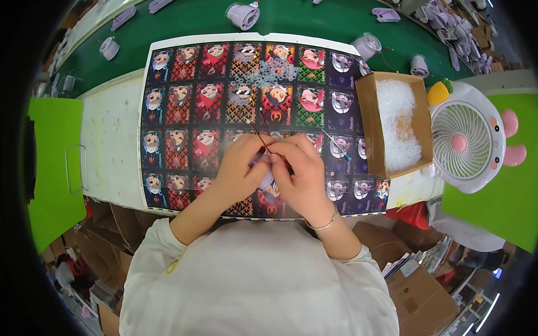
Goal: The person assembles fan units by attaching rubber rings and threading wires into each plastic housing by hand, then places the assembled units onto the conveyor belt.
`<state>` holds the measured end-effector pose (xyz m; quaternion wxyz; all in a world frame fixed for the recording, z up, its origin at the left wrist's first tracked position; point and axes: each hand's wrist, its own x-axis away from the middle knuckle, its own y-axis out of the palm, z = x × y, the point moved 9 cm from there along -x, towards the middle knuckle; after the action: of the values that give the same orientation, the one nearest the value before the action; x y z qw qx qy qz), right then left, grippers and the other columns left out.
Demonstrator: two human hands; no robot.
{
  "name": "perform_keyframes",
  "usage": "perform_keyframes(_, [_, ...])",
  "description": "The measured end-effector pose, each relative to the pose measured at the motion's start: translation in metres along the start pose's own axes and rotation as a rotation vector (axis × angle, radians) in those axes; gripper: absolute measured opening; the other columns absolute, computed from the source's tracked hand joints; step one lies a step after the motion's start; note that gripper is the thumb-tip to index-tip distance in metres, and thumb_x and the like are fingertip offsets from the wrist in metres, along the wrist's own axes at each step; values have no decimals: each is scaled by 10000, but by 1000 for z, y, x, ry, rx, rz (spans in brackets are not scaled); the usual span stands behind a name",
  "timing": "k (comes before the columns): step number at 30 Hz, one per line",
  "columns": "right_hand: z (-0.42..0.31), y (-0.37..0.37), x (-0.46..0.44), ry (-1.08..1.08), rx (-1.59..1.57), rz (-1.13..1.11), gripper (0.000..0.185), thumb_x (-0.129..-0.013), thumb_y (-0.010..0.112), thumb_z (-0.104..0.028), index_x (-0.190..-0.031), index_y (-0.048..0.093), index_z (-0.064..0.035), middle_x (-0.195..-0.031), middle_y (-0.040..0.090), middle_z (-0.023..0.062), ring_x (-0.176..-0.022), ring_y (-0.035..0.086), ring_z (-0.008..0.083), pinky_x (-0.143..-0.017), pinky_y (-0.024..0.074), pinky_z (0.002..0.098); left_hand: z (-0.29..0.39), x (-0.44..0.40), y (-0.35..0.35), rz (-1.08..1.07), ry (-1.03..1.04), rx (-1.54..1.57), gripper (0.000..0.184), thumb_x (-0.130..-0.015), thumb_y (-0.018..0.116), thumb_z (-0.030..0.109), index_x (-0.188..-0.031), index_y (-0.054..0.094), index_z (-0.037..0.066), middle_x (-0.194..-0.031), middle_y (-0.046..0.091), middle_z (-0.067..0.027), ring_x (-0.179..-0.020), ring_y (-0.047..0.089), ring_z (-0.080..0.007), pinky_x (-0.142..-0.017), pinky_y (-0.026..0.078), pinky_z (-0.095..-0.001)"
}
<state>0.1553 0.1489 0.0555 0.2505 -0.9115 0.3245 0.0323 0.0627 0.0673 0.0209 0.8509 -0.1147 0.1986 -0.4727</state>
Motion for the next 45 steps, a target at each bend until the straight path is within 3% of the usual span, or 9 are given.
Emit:
perform_keyframes(10, [-10,1,2,-113,107,-64,225,-774,681,101,-967,701,-13,-878,606,94,-757,598,196,-664,492,288,4,-1,2,-120,28,30,343,-778,596,72,-1105,660,-11,-999,662,-173,-905,621,-353,-808,480,-422])
perform_keyframes(13, [-8,1,-2,-90,83,-147,239,-783,668,84,-990,706,-30,-898,606,111,-761,609,246,-626,506,318,-1,0,4,-118,34,41,329,-793,614,59,-1116,667,35,-989,623,-146,-942,596,-343,-831,483,-428])
perform_keyframes(16, [13,-30,-12,73,179,24,224,-798,676,42,-1013,678,-19,-892,602,136,-798,607,295,-685,511,349,-2,2,4,-97,10,63,344,-778,578,27,-1109,671,13,-979,644,-164,-898,592,-350,-810,468,-432])
perform_keyframes(18, [39,-58,-11,129,685,106,162,-826,660,2,-984,626,9,-879,593,157,-843,594,338,-751,495,391,-1,2,3,-112,-13,69,349,-777,571,12,-1111,674,22,-971,642,-163,-900,589,-349,-807,468,-430])
perform_keyframes(21, [74,-62,-4,190,825,1,110,-845,644,-19,-917,571,21,-870,581,171,-875,578,355,-779,463,425,-1,2,3,-99,-6,64,351,-780,566,-2,-1113,673,22,-966,645,-163,-894,589,-349,-798,470,-431])
perform_keyframes(24, [54,-46,-1,145,498,-41,79,-865,615,-9,-870,541,15,-844,580,172,-831,582,353,-731,458,418,0,0,3,-89,-6,54,340,-796,569,-3,-1121,667,18,-973,657,-165,-892,606,-349,-790,480,-431])
perform_keyframes(26, [39,-35,5,254,209,-89,53,-880,609,-3,-875,557,1,-724,563,114,-622,574,229,-580,454,343,0,0,2,-68,-1,48,328,-811,573,1,-1126,662,17,-986,668,-166,-895,621,-351,-785,490,-428])
perform_keyframes(30, [7,-11,12,219,72,-123,82,-853,659,15,-873,582,-4,-717,568,88,-562,557,147,-505,436,290,-1,2,3,-29,4,37,307,-835,584,10,-1133,657,19,-1017,684,-164,-903,645,-349,-777,505,-420])
perform_keyframes(45, [-1,-2,18,174,150,23,88,-862,618,31,-946,625,9,-758,598,146,-623,596,279,-572,469,370,1,0,1,36,-13,17,267,-802,626,24,-1062,687,15,-919,671,-138,-853,619,-321,-764,506,-415])
